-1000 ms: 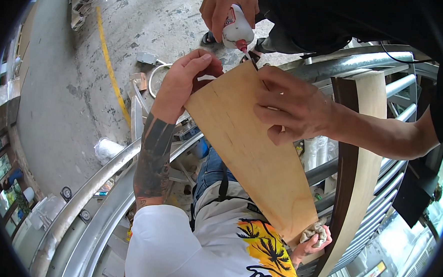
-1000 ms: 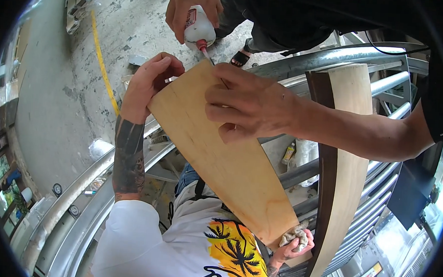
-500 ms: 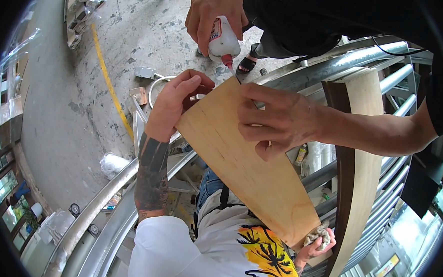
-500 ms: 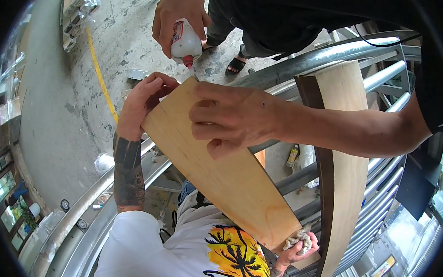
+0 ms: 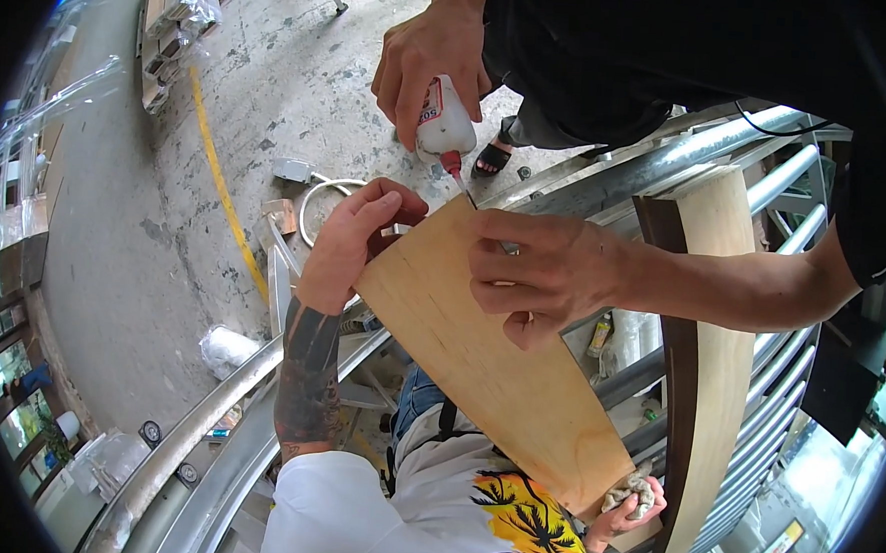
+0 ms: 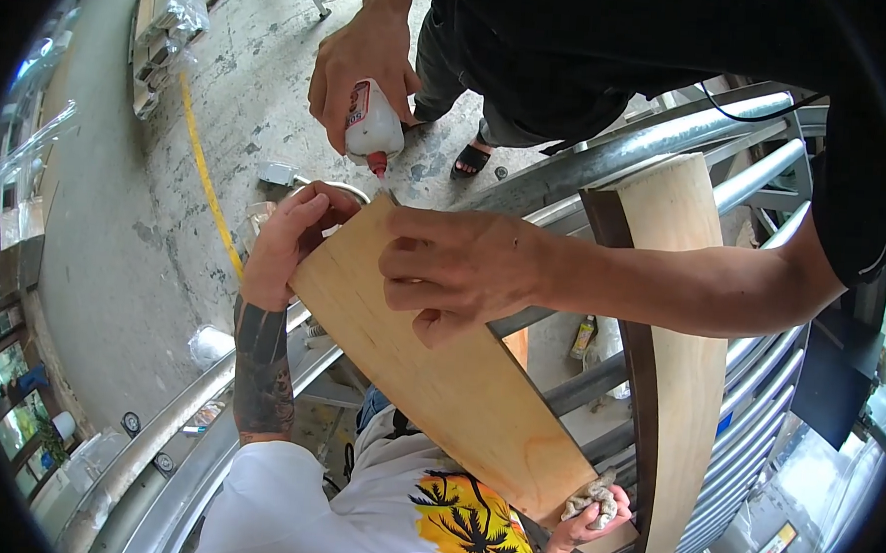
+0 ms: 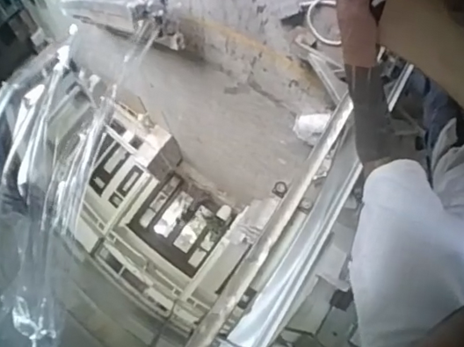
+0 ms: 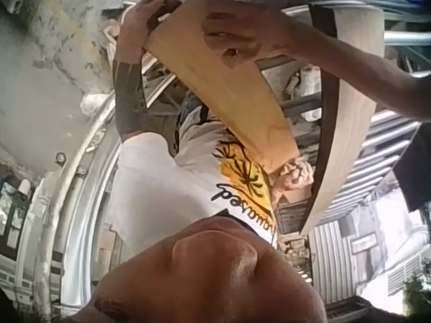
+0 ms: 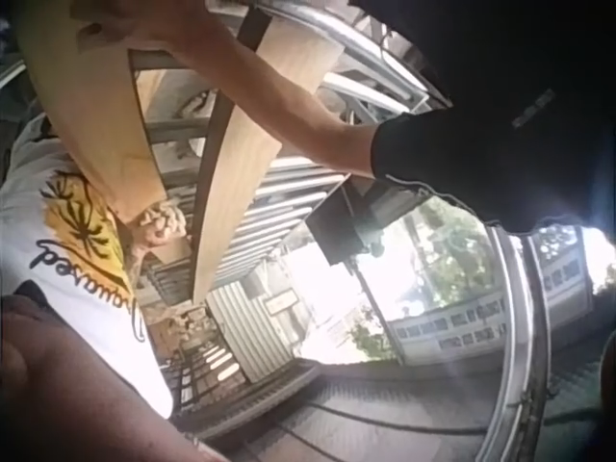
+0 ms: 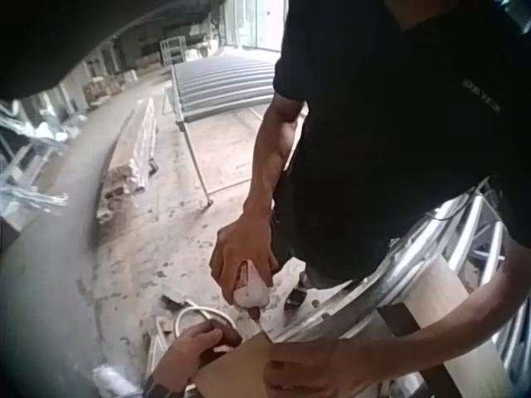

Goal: Applying glue to the edges of wooden planks and cleaning excess glue.

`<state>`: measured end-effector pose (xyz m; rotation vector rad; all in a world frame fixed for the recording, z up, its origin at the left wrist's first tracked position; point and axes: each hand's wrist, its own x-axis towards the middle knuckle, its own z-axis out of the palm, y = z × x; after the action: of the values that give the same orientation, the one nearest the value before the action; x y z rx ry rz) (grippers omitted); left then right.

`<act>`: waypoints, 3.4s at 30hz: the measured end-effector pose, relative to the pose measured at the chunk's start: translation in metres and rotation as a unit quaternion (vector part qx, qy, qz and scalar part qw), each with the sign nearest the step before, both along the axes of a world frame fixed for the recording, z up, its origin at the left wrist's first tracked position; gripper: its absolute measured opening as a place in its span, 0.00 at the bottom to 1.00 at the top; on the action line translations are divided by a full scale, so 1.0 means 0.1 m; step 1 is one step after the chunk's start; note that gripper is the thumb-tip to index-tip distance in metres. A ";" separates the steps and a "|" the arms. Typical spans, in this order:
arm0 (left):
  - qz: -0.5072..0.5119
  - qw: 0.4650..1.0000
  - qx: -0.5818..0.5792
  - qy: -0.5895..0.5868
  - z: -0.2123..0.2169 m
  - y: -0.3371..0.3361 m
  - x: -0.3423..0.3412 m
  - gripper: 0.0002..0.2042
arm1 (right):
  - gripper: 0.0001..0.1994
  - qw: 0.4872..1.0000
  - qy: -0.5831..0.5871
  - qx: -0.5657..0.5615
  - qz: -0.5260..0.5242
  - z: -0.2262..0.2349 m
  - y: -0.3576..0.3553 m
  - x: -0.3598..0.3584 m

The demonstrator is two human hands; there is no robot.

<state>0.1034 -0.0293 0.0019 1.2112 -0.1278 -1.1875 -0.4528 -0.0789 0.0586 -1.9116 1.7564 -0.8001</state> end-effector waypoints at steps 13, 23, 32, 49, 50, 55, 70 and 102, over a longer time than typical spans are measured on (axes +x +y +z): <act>0.008 1.000 -0.002 0.011 0.01 -0.02 0.01 0.13 | 0.14 1.000 -0.008 -0.006 -0.004 0.00 -0.01 0.02; 0.006 1.000 0.006 0.009 0.05 -0.01 0.00 0.12 | 0.14 1.000 -0.017 -0.005 -0.008 -0.01 0.00 0.03; 0.012 1.000 -0.003 0.017 0.05 -0.02 -0.03 0.12 | 0.15 1.000 -0.014 0.006 -0.023 -0.03 -0.01 0.01; -0.012 1.000 0.025 0.007 0.10 -0.05 0.00 0.12 | 0.15 0.999 -0.016 -0.012 -0.034 -0.11 0.02 0.01; -0.010 1.000 0.020 0.007 0.08 -0.05 0.00 0.12 | 0.15 0.999 -0.010 -0.010 -0.036 -0.11 0.03 0.01; -0.006 1.000 0.021 0.017 0.08 -0.04 0.00 0.12 | 0.15 0.999 0.000 -0.009 -0.036 -0.09 0.01 0.04; -0.041 0.995 0.026 0.087 0.13 -0.11 0.02 0.21 | 0.15 0.999 -0.015 -0.010 -0.040 -0.13 0.00 0.00; -0.075 0.995 0.043 0.047 0.21 -0.10 0.04 0.20 | 0.18 0.998 0.019 -0.001 -0.066 -0.11 -0.01 0.01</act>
<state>0.1071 -0.0398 0.0225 1.2351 -0.0999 -1.3915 -0.4522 -0.0799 0.0474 -1.8371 1.9221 -0.8168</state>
